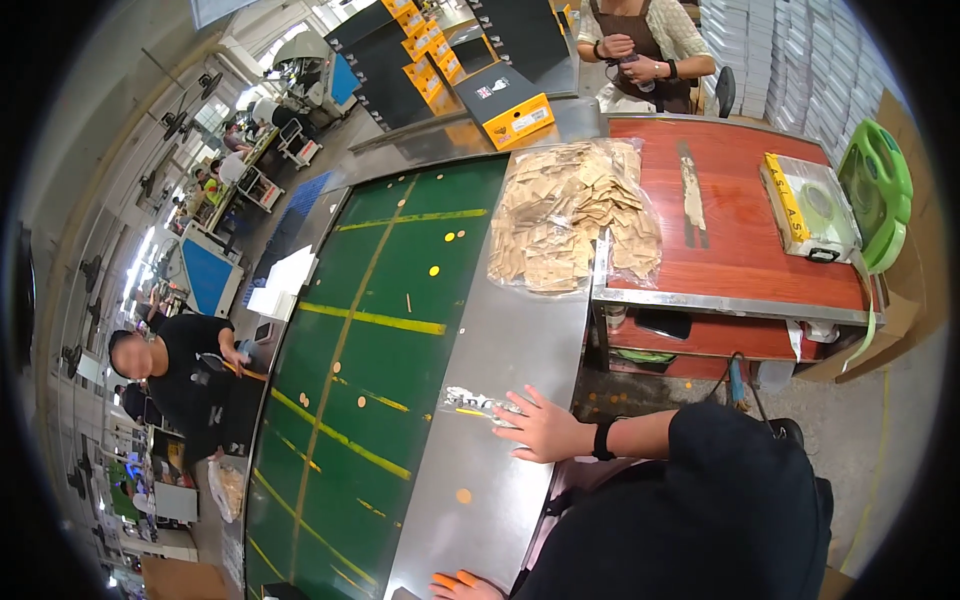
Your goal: Packing pairs of shoes into individual shoeboxes with protective paper and inserts in a factory setting.
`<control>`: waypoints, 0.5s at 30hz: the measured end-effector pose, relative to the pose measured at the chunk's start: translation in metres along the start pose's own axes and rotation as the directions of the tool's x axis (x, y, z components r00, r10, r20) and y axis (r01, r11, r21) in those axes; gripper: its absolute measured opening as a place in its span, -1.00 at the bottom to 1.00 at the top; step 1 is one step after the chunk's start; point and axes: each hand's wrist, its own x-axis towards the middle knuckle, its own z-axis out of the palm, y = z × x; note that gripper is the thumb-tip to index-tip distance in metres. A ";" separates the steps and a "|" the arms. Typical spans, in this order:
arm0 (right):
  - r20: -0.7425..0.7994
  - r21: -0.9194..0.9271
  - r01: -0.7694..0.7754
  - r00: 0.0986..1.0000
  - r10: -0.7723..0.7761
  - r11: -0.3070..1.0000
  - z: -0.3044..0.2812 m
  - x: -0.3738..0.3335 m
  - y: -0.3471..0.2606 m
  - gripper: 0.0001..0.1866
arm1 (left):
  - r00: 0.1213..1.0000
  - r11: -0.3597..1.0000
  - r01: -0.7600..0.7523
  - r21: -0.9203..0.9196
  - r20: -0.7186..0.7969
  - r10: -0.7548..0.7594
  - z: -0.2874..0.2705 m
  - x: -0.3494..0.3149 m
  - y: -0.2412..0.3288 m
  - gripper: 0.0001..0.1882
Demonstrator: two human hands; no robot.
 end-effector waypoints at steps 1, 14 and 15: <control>-0.004 0.007 0.000 1.000 0.000 1.000 0.001 -0.001 -0.002 -0.44 | 0.999 0.999 0.004 -0.039 0.033 -0.003 -0.007 0.001 0.001 -0.45; 0.197 -0.056 0.026 0.980 -0.014 0.998 0.013 0.014 0.030 -0.40 | 0.945 0.868 0.303 -0.392 0.244 -0.220 0.025 0.013 0.032 -0.38; 0.210 -0.083 0.015 0.978 0.002 0.996 0.012 0.013 0.040 -0.39 | 0.948 0.873 0.287 -0.394 0.245 -0.201 0.021 0.018 0.038 -0.39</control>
